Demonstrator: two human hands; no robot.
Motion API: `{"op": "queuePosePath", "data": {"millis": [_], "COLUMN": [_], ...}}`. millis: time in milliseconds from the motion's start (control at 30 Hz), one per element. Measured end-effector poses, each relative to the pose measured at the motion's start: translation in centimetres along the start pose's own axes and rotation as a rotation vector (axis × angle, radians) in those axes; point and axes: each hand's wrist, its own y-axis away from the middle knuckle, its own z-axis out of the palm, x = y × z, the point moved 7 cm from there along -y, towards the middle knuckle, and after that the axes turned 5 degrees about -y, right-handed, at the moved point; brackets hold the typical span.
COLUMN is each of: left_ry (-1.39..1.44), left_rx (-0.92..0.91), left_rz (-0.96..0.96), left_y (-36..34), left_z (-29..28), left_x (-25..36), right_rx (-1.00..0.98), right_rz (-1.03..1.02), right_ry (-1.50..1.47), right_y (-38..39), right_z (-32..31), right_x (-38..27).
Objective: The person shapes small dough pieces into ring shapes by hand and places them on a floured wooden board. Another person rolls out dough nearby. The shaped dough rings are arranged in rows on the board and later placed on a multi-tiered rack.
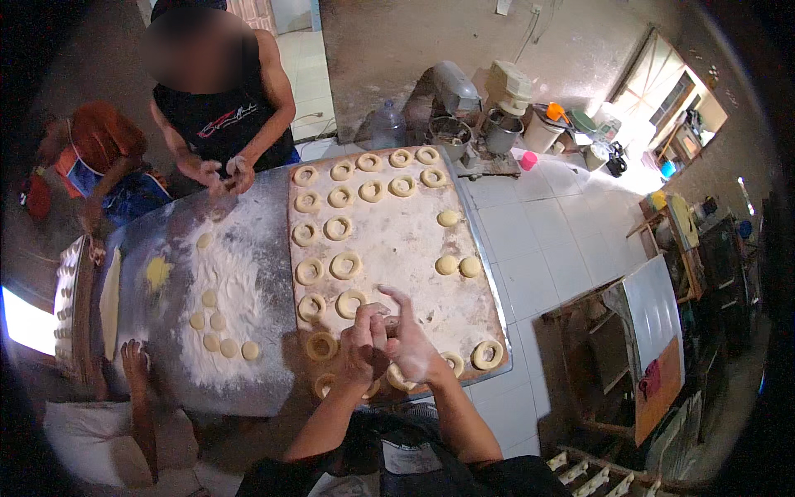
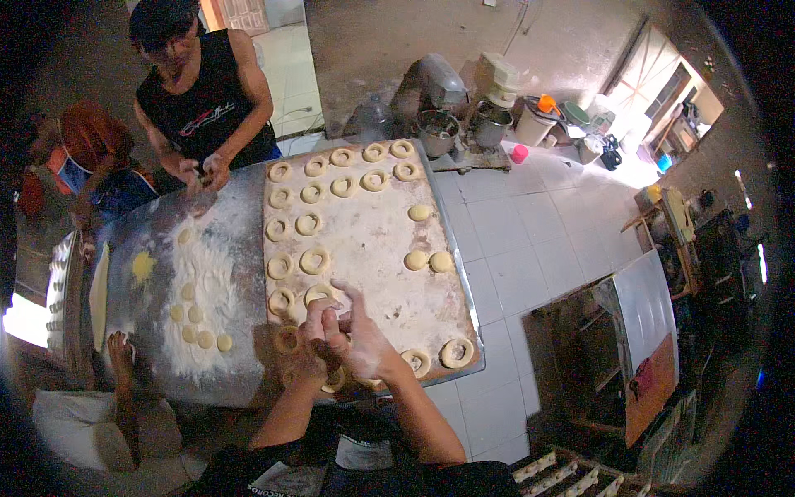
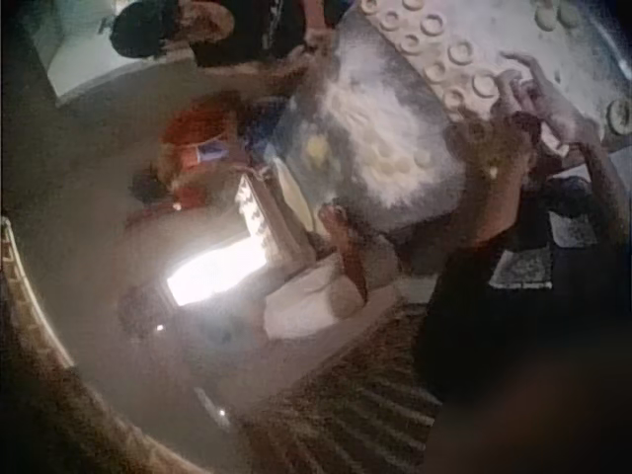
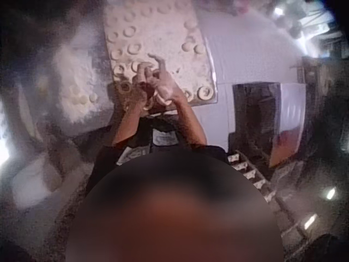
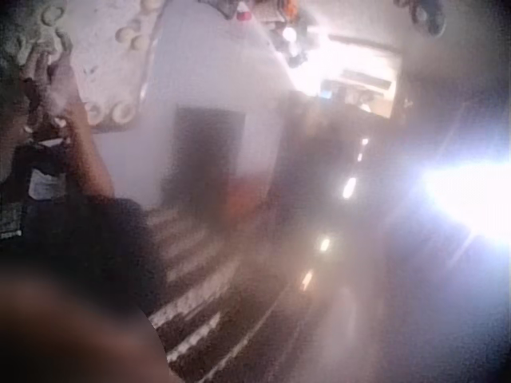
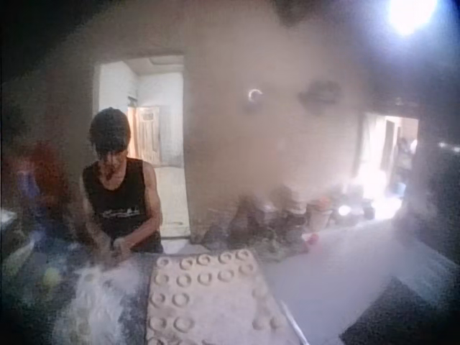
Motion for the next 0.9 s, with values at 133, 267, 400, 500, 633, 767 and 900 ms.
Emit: {"op": "queuePosePath", "data": {"millis": [133,267,400,500,633,767,900], "left_ry": [-0.044,-0.079,-0.153,-0.073,-0.099,-0.027,-0.523], "left_rx": [0.087,0.176,0.097,0.086,0.014,0.005,-0.095], "left_rz": [0.053,0.113,0.054,-0.074,0.017,-0.144,-0.345], "left_y": [-0.3,-0.5,-0.8,-0.8,-0.5,-2.0,-3.6], "left_z": [1.4,2.0,3.2,3.4,4.7,5.1,4.0], "left_x": [1.1,1.5,0.7,-0.3,0.9,-0.2,-3.6], "right_rx": [0.104,0.078,-0.048,0.028,-0.083,0.106,0.339], "right_rz": [0.105,0.046,0.018,0.109,0.071,0.244,0.363], "right_ry": [-0.241,-0.708,0.414,-0.457,0.181,0.139,0.924], "right_y": [0.2,0.2,-0.1,-0.1,-0.4,-1.7,-1.5], "right_z": [-2.2,-3.1,-3.5,-5.0,-5.6,-7.1,-10.2], "right_x": [0.9,0.7,0.5,1.1,1.9,4.7,4.9]}}
